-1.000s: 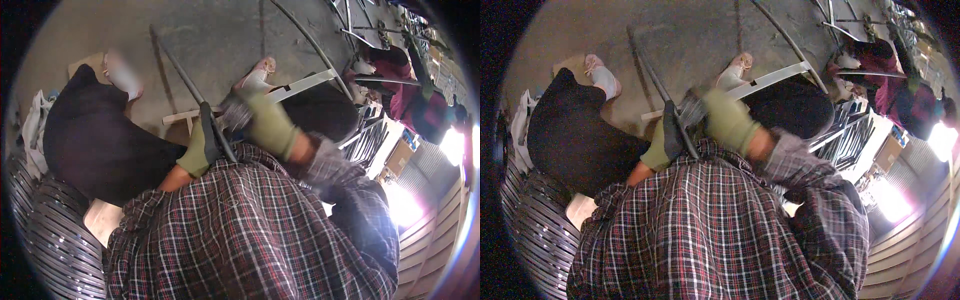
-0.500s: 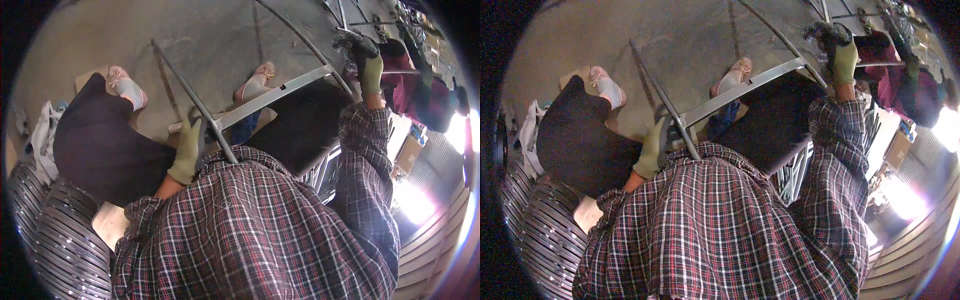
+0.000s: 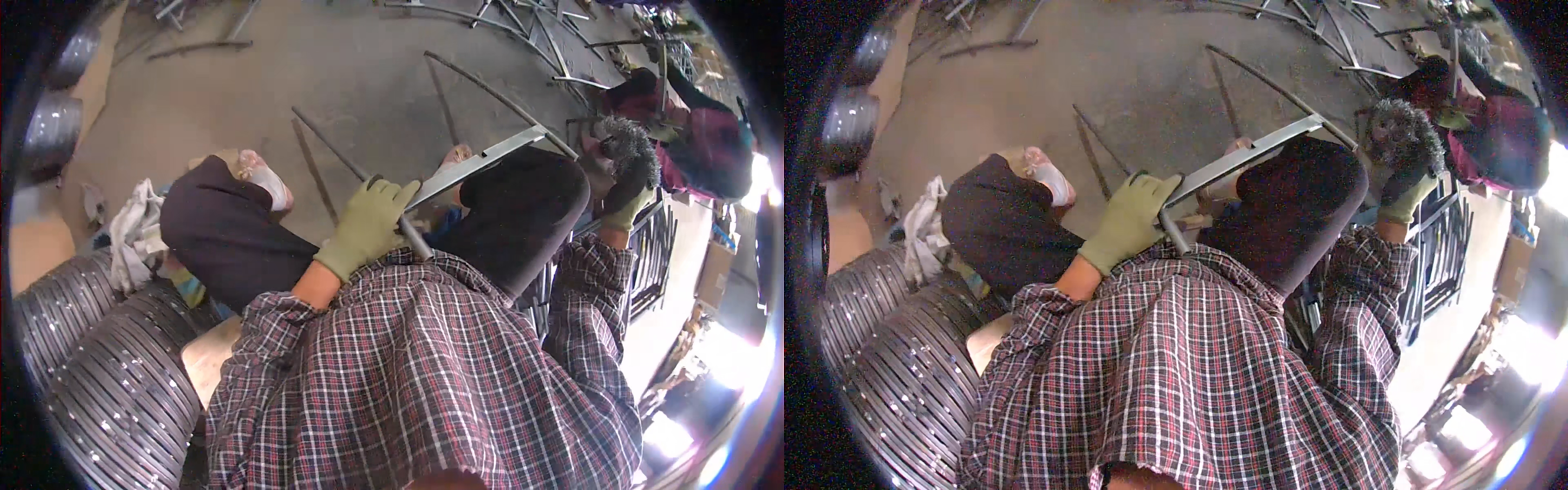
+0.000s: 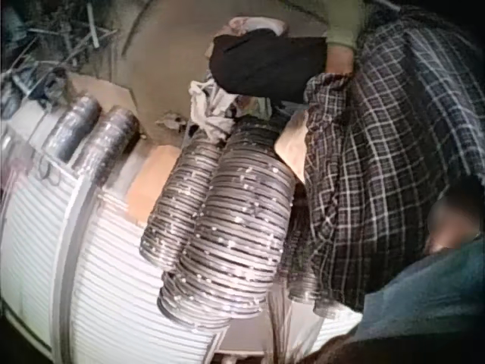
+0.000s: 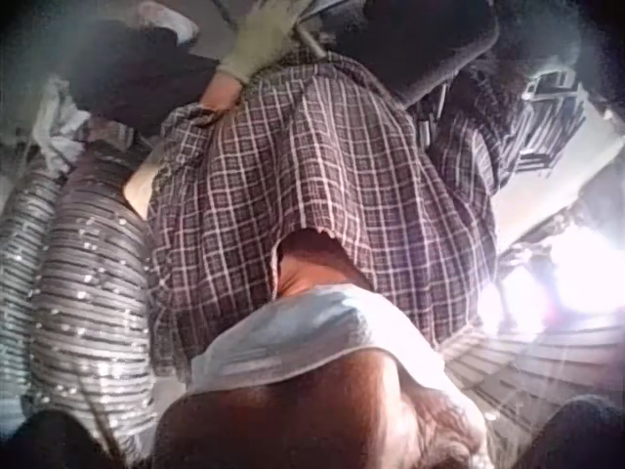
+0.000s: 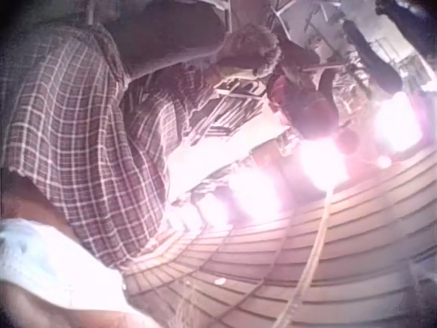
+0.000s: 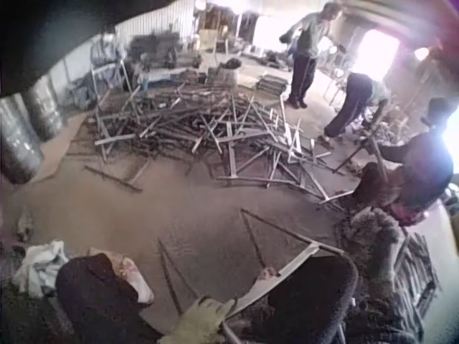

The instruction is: Wiping and scrubbing metal frame components using a cloth and steel wool.

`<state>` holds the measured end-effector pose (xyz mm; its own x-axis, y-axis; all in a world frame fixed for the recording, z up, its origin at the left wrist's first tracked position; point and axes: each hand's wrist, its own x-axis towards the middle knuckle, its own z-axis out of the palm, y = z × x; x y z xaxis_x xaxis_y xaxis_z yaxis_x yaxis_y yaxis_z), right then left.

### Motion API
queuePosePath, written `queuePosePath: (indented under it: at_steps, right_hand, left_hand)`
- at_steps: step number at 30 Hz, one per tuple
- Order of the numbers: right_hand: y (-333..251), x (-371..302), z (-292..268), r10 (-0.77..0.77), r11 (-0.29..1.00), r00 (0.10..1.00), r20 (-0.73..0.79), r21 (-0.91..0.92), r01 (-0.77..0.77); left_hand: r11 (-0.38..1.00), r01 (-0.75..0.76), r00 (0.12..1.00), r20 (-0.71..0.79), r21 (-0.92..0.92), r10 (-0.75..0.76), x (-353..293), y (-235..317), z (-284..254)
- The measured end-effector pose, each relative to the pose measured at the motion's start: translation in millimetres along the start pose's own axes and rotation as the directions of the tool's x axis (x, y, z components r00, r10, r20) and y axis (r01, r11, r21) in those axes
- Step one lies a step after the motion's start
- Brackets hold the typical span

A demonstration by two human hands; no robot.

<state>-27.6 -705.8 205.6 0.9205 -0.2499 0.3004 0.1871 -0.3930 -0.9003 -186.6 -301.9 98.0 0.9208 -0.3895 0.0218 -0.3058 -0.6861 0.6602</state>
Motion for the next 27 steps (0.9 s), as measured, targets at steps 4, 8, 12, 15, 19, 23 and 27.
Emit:
queuePosePath:
  at_steps: [4, 8, 12, 15, 19, 23, 27]
  right_hand:
    - [-20.2, -10.9, 44.9, -0.406, 0.896, 0.912, -0.064, -0.227, 0.383]
    - [-30.1, -55.8, 112.1, -0.018, 0.801, 0.999, -0.044, 0.598, 0.041]
    - [18.7, -102.2, 204.3, 0.163, 0.257, 0.889, 0.427, 0.852, -0.457]
    - [-26.0, -127.7, 283.2, 0.049, 0.451, 0.865, 0.5, 0.762, -0.465]
    - [-46.1, -143.0, 364.1, 0.001, 0.128, 0.733, 0.68, 0.727, -0.674]
    - [-45.9, -129.7, 391.9, 0.001, 0.057, 0.624, 0.781, 0.623, -0.78]
    - [19.1, -20.6, 365.3, -0.03, 0.025, 0.868, 0.495, 0.869, -0.494]
  left_hand:
    - [0.983, -0.107, 0.937, -0.315, 0.148, 0.15, 42.4, -24.4, -38.9]
    - [0.998, -0.021, 0.823, -0.565, 0.063, 0.053, 90.0, -36.0, -74.2]
    - [0.964, 0.027, 0.828, -0.535, -0.263, -0.17, 105.1, -60.6, -93.9]
    - [0.963, -0.012, 0.794, -0.588, -0.269, -0.154, 82.9, -84.4, -110.0]
    - [0.856, -0.143, 0.608, -0.726, -0.497, -0.32, 84.6, -80.9, -113.8]
    - [0.844, -0.087, 0.586, -0.712, -0.53, -0.387, 68.6, -114.8, -133.4]
    - [0.864, -0.192, 0.723, -0.662, -0.466, -0.196, 82.7, -95.5, -147.7]
